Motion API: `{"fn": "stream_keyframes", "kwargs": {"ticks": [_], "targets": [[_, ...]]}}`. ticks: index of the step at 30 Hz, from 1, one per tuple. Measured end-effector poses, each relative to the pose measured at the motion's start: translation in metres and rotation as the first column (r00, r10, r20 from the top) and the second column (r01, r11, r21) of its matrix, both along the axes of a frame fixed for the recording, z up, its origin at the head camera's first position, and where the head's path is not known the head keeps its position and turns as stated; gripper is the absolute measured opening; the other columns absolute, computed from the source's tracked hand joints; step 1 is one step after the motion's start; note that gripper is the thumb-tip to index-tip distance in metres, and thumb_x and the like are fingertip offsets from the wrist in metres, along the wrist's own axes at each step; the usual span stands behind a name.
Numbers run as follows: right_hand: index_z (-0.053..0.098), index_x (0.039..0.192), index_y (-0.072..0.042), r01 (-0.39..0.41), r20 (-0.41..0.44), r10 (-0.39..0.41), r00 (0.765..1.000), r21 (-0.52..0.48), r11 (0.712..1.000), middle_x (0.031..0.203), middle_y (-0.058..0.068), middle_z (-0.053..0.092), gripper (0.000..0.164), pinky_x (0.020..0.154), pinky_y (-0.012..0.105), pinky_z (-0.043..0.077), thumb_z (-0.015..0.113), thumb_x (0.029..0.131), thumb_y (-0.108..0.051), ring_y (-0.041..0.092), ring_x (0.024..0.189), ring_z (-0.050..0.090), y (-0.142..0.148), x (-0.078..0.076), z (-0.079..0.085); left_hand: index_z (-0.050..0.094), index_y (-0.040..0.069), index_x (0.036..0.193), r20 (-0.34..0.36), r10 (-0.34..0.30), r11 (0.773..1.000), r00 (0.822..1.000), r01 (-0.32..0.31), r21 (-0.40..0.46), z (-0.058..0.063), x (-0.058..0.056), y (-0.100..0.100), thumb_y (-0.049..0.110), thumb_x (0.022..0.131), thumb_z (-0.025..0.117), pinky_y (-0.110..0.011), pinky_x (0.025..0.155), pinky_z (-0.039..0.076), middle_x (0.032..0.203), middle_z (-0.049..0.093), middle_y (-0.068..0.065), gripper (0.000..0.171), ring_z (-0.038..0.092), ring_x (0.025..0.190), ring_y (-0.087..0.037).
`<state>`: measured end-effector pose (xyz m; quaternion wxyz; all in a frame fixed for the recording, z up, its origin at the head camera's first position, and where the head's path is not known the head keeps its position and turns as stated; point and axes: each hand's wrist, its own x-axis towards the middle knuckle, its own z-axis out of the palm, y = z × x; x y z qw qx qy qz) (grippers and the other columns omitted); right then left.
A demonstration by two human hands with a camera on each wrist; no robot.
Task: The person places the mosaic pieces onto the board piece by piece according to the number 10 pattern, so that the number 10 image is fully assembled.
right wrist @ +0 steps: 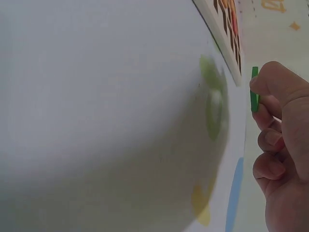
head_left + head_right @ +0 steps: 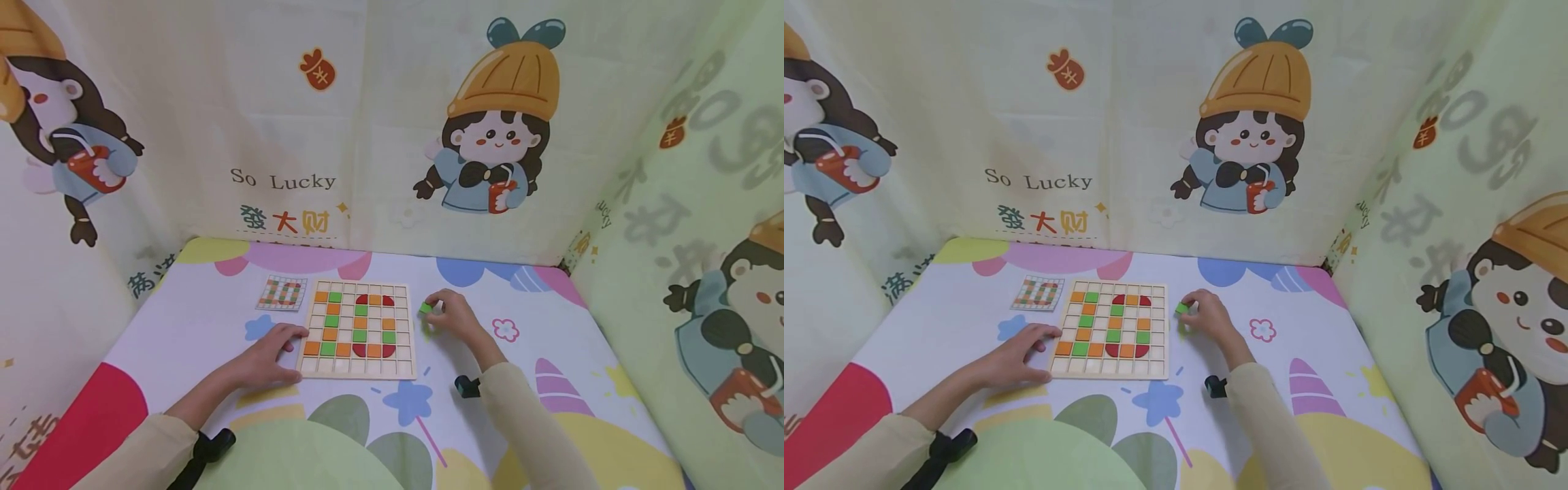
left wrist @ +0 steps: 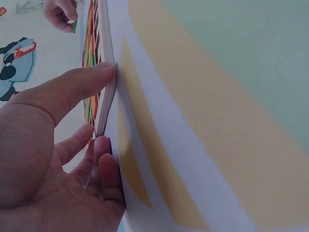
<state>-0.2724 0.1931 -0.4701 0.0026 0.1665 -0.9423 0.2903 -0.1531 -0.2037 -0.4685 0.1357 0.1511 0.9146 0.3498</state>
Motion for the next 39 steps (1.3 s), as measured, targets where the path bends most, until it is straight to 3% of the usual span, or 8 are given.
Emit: {"fn": "stream_keyframes", "kwargs": {"ticks": [13, 20, 29, 39], "targets": [[0.073, 0.104, -0.012, -0.010, 0.088, 0.007, 0.996, 0.038, 0.999, 0.102, 0.001, 0.066, 0.025, 0.079, 0.031, 0.047, 0.076, 0.080, -0.017, 0.017, 0.089, 0.054, -0.040, 0.002, 0.000, 0.045, 0.014, 0.138, -0.011, -0.003, 1.000, 1.000, 0.003, -0.005, -0.003, 0.000, -0.001, 0.029, 0.076, 0.082, -0.033, 0.085, 0.042, 0.126, 0.044, -0.004, 0.074, 0.042, 0.104, -0.016], [0.074, 0.107, -0.014, -0.062, 0.121, 0.055, 0.991, 0.050, 0.997, 0.102, -0.001, 0.065, 0.026, 0.075, 0.027, 0.047, 0.076, 0.082, -0.019, 0.015, 0.086, 0.053, -0.056, -0.001, 0.002, 0.044, 0.014, 0.138, -0.002, 0.001, 1.000, 1.000, -0.001, -0.001, -0.001, 0.000, 0.000, 0.028, 0.076, 0.081, -0.034, 0.086, 0.041, 0.126, 0.043, -0.004, 0.074, 0.042, 0.104, -0.017], [0.074, 0.108, -0.015, -0.084, 0.153, 0.071, 0.986, 0.082, 0.993, 0.110, 0.000, 0.066, 0.024, 0.088, 0.033, 0.051, 0.074, 0.085, -0.021, 0.017, 0.097, 0.055, -0.068, -0.002, 0.005, 0.044, 0.016, 0.139, 0.002, 0.002, 1.000, 1.000, -0.002, -0.004, -0.002, -0.001, 0.000, 0.030, 0.076, 0.082, -0.034, 0.086, 0.041, 0.126, 0.043, -0.003, 0.075, 0.042, 0.104, -0.016], [0.075, 0.106, -0.015, -0.088, 0.154, 0.073, 0.985, 0.086, 0.992, 0.115, 0.002, 0.066, 0.021, 0.092, 0.036, 0.051, 0.074, 0.086, -0.020, 0.020, 0.103, 0.055, -0.073, -0.003, 0.005, 0.044, 0.016, 0.139, 0.005, 0.004, 1.000, 1.000, -0.004, -0.007, -0.002, -0.002, -0.001, 0.031, 0.076, 0.082, -0.035, 0.087, 0.042, 0.129, 0.043, -0.003, 0.075, 0.042, 0.105, -0.016]]}}
